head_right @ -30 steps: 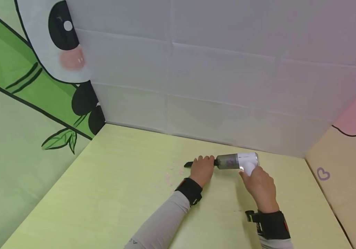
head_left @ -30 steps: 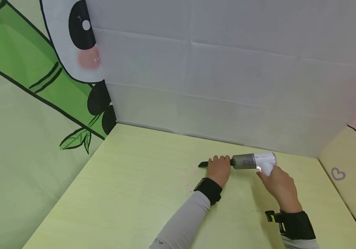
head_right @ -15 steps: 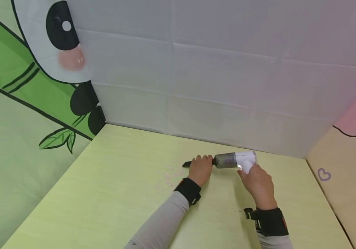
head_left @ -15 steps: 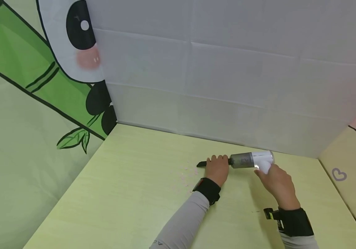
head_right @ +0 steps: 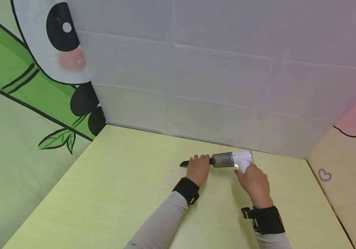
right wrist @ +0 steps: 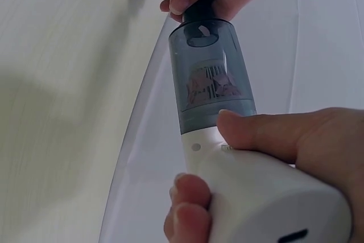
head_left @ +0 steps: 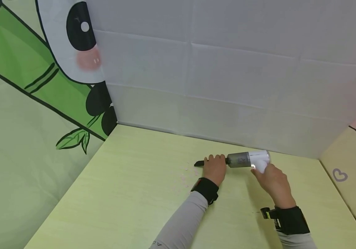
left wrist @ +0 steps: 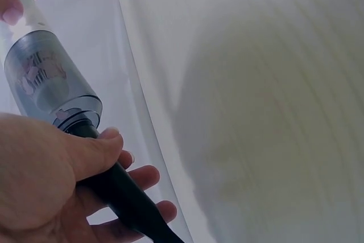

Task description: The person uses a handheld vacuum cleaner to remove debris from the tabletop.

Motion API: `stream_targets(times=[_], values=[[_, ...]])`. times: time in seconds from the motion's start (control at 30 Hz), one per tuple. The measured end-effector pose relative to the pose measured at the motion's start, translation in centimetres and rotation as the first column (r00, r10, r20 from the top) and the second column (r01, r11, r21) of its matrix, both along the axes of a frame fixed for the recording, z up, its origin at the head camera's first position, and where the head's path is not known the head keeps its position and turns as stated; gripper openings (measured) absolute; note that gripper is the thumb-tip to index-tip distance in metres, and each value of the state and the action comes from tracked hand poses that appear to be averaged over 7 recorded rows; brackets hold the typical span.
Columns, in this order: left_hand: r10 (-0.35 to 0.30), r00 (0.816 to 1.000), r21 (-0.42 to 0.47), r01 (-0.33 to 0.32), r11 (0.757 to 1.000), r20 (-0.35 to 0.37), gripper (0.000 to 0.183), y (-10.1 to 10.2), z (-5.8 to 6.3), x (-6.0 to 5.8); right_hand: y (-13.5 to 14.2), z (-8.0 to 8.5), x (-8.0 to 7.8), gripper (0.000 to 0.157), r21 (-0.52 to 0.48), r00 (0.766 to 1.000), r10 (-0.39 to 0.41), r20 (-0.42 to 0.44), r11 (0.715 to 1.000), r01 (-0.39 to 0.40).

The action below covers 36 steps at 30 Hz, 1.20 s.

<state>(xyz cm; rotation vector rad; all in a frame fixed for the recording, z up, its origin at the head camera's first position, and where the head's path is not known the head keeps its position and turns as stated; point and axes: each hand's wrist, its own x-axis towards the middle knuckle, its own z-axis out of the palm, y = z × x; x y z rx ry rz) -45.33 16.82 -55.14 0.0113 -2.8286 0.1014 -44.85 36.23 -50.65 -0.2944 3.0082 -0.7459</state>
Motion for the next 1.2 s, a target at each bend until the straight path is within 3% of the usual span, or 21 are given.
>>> stream_targets(times=[0.57,0.83,1.0,1.2], values=[[-0.059,0.998,0.018,0.058,0.998,0.029,0.03,1.8,0.7,0.3,1.9,0.4,0.9,0.056,0.015,0.999,-0.039,0.005,0.999,0.039],[-0.096,0.995,0.013,0.095,0.995,0.034,0.028,1.5,0.6,0.1,1.7,0.6,1.6,0.058,0.024,0.998,-0.065,0.018,0.998,0.064],[-0.094,0.994,0.019,0.094,0.995,0.053,0.029,1.1,0.5,0.6,1.2,0.5,2.3,0.058,0.018,0.997,-0.067,0.026,0.998,0.066],[-0.076,0.996,0.019,0.075,0.997,0.053,0.031,0.4,0.9,2.0,0.4,0.7,3.1,0.058,0.022,0.999,-0.053,0.012,0.998,0.053]])
